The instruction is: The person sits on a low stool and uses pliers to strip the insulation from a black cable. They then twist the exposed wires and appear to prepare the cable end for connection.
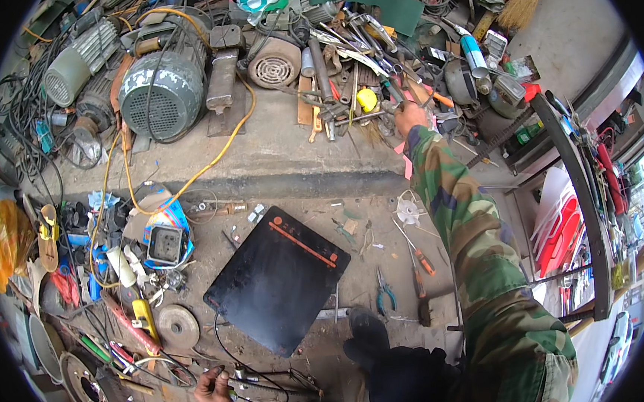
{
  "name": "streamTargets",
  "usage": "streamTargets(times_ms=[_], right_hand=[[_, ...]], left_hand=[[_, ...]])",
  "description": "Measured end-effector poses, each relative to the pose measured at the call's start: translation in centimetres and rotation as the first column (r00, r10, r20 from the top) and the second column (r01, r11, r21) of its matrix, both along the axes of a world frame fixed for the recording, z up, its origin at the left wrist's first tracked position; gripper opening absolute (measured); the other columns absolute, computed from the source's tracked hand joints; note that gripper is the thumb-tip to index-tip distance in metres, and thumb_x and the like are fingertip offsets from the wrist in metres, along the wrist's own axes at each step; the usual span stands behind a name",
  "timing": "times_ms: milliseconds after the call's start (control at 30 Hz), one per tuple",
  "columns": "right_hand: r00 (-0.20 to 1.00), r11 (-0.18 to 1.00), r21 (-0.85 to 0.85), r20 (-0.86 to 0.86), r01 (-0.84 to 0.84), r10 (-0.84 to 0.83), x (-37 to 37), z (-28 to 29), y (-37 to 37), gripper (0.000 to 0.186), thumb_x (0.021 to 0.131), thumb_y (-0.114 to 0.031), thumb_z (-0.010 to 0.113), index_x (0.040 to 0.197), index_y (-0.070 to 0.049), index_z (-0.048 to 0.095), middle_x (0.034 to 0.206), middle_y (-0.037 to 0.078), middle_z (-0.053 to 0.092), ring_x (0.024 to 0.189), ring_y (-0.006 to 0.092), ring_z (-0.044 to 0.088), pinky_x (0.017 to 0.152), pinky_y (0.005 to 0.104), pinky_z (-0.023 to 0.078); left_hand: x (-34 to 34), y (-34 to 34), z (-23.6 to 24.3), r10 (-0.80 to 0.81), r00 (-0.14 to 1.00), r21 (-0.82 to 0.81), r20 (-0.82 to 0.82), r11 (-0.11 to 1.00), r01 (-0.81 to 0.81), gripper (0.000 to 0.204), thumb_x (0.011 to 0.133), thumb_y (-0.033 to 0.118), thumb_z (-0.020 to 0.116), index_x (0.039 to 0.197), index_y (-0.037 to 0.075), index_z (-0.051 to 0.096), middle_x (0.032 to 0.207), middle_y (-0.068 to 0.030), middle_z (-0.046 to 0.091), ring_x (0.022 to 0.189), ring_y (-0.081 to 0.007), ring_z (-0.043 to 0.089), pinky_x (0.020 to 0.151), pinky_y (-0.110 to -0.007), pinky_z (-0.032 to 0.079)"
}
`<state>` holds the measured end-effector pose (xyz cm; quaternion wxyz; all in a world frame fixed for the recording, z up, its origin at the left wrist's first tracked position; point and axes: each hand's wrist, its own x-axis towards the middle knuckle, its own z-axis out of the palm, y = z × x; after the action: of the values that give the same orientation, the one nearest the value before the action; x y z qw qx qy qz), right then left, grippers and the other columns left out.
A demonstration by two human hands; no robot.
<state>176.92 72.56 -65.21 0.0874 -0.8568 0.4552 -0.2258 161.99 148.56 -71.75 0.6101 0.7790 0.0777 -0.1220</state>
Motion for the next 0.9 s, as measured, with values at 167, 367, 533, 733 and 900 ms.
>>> streamTargets(times_ms=[167, 367, 533, 733, 900], right_hand=[[0.976, 0.946, -0.242, -0.035, -0.216, 0.214, 5.5, -2.1, -2.6, 0.033, 0.086, -0.02, 0.06, 0.112, 0.0, 0.065, 0.112, 0.026, 0.065, 0.106, 0.0442, 0.064, 0.092, 0.0519, 0.052], [0.888, 0.931, -0.058, -0.326, -0.36, 0.323, 14.5, -10.0, -3.0, 0.032, 0.086, -0.022, 0.062, 0.11, -0.001, 0.066, 0.101, 0.021, 0.066, 0.101, 0.0374, 0.063, 0.087, 0.0491, 0.051], [0.807, 0.891, 0.038, -0.407, -0.452, 0.427, 19.4, -15.2, -0.8, 0.032, 0.086, -0.022, 0.063, 0.111, -0.002, 0.066, 0.099, 0.018, 0.065, 0.097, 0.0337, 0.062, 0.082, 0.0463, 0.051], [0.77, 0.892, 0.125, -0.461, -0.435, 0.44, 20.4, -18.8, -2.3, 0.033, 0.087, -0.023, 0.065, 0.112, -0.003, 0.066, 0.095, 0.014, 0.063, 0.092, 0.0293, 0.061, 0.076, 0.043, 0.05], [0.782, 0.892, 0.174, -0.432, -0.417, 0.449, 16.9, -17.3, -4.9, 0.033, 0.087, -0.024, 0.066, 0.112, -0.003, 0.066, 0.092, 0.01, 0.062, 0.087, 0.0256, 0.06, 0.071, 0.0402, 0.049]], left_hand=[[1.5, -2.4, -0.3, 0.008, 0.997, 0.108, 0.077, 0.994, -0.016, 0.024, 0.087, 0.014, 0.079, 0.099, -0.004, 0.07, 0.091, -0.0068, 0.072, 0.087, -0.015, 0.064, 0.082, -0.03, 0.05], [1.4, -2.9, -0.2, 0.154, 0.977, 0.178, -0.148, 0.976, -0.127, 0.024, 0.085, 0.014, 0.077, 0.104, -0.001, 0.075, 0.093, -0.0101, 0.073, 0.087, -0.0158, 0.068, 0.08, -0.03, 0.053], [2.3, -1.9, -2.4, 0.021, 0.995, 0.313, 0.095, 0.948, -0.05, 0.031, 0.087, 0.021, 0.078, 0.113, 0.006, 0.074, 0.11, -0.0119, 0.073, 0.099, -0.0226, 0.069, 0.088, -0.034, 0.054], [2.7, -2.5, -3.4, 0.059, 0.998, 0.262, 0.025, 0.963, -0.064, 0.028, 0.087, 0.022, 0.079, 0.107, 0.004, 0.074, 0.099, -0.0089, 0.075, 0.091, -0.0182, 0.07, 0.082, -0.032, 0.055], [3.1, -2.4, -3.8, 0.083, 0.996, 0.214, 0.044, 0.973, -0.091, 0.025, 0.089, 0.019, 0.077, 0.105, 0.001, 0.073, 0.091, -0.0072, 0.074, 0.084, -0.0117, 0.068, 0.077, -0.029, 0.055]])
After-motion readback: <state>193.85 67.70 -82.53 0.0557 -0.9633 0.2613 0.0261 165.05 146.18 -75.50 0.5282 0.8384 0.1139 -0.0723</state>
